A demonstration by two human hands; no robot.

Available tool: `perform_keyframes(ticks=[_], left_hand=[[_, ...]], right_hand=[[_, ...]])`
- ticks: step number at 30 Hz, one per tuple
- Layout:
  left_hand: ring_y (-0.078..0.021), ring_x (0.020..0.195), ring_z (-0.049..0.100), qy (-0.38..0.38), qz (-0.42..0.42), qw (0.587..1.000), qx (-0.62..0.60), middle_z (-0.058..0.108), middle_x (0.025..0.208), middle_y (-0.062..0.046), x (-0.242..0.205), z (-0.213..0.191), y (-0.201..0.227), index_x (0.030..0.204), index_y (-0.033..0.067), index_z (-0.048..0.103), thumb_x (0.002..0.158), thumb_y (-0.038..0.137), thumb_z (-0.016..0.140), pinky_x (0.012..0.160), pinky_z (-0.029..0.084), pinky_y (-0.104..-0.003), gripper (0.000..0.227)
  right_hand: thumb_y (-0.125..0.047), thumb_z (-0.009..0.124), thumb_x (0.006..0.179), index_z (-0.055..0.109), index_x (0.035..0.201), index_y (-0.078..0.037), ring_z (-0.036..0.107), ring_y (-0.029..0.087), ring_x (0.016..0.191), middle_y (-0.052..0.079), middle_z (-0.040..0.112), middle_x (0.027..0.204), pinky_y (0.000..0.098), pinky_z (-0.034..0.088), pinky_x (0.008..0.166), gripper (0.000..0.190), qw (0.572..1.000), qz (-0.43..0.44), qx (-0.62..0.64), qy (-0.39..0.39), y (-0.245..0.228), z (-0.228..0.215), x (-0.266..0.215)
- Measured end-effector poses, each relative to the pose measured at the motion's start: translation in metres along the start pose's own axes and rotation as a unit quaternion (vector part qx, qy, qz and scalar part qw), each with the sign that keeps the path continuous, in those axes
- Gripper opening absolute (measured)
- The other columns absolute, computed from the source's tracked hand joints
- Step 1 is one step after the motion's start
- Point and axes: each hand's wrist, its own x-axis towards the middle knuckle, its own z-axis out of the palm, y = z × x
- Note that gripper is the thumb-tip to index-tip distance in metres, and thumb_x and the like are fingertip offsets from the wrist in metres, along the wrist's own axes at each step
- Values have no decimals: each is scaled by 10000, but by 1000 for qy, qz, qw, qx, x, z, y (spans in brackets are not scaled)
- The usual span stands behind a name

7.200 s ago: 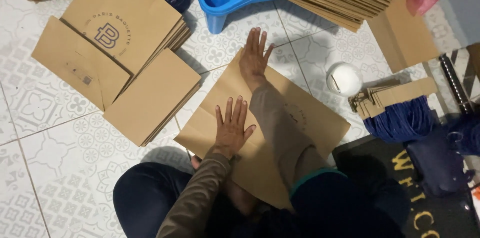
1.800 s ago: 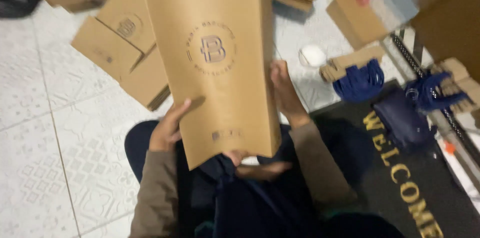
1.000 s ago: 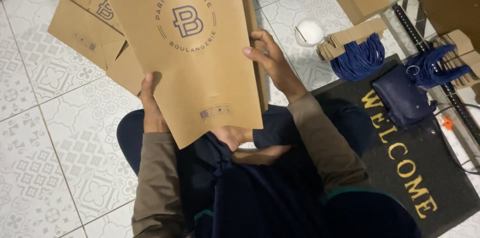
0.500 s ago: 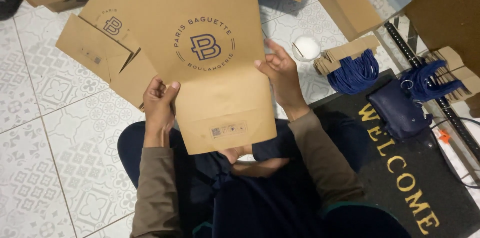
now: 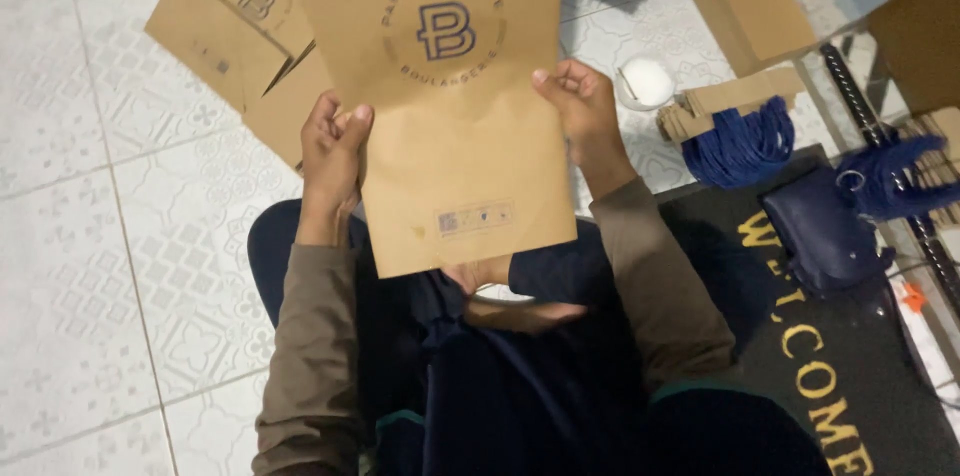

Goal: Folding and preparing paper bags for packing snacks by opening them and shaping the base.

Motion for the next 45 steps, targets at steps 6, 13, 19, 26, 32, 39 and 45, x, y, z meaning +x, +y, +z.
perform_keyframes(ticks=[6, 13, 19, 26, 32, 39, 45], left_hand=[[-220, 737, 746, 22, 52, 998, 16, 706, 870, -89, 6, -4, -14, 1242, 59, 597, 1023, 136, 664, 639, 660, -341, 241], [-190, 1044, 631, -3, 60, 992, 114, 659, 1133, -101, -46, 16, 37, 1287, 46, 586, 971, 215, 718, 886, 550, -344, 381], [-170, 1063, 630, 3, 91, 954, 286, 690, 1119, -74, -56, -18, 55, 1170, 68, 609, 995, 300, 608, 942, 485, -329, 290], [-437, 1383, 460, 4, 135, 859, 494, 480, 1492, -301, -132, -100, 123, 1495, -72, 388, 1057, 170, 455, 1138, 345, -478, 505], [-546, 1157, 563, 147, -43, 735, 660, 441, 1482, -296, -184, -122, 137, 1552, 74, 386, 998, 203, 547, 732, 486, -724, 591], [-372, 1589, 113, 10, 47, 759, 650, 179, 1723, -128, -225, -180, 3, 1645, 105, 228, 1099, 337, 235, 1222, 35, -633, 593], [-462, 1587, -19, -66, 131, 778, 611, 21, 1727, -219, -326, -215, -60, 1624, 79, 198, 1099, 386, 200, 1249, -67, -626, 608]], right_hand=[[-116, 709, 993, 590, 935, -33, 714, 220, 569, 90, 667, 722, 330, 641, 527, 156, 998, -43, 21, -47, -3, 9, 12], [-120, 665, 1022, 524, 959, -112, 691, 145, 710, 62, 687, 844, 279, 585, 662, 155, 994, -97, -9, -56, -5, 11, 19], [-213, 668, 1019, 464, 1035, -151, 700, 172, 952, 141, 718, 1131, 315, 579, 846, 213, 985, -94, 54, -132, -13, 41, -20], [-289, 700, 970, 429, 1083, -194, 686, 172, 730, 103, 695, 1005, 334, 599, 602, 308, 986, 28, 130, -103, 85, 120, -109], [-269, 595, 980, 490, 1097, -71, 562, 159, 731, 88, 545, 873, 305, 466, 626, 252, 976, 137, -146, -87, 121, 184, -166], [-484, 527, 965, 481, 1188, -102, 676, 217, 838, 109, 700, 988, 375, 470, 711, 445, 970, 118, -152, -148, 162, 177, -164], [-465, 495, 953, 479, 1270, -130, 635, 203, 732, 94, 709, 938, 365, 444, 630, 461, 958, 143, -203, -144, 159, 192, -160]])
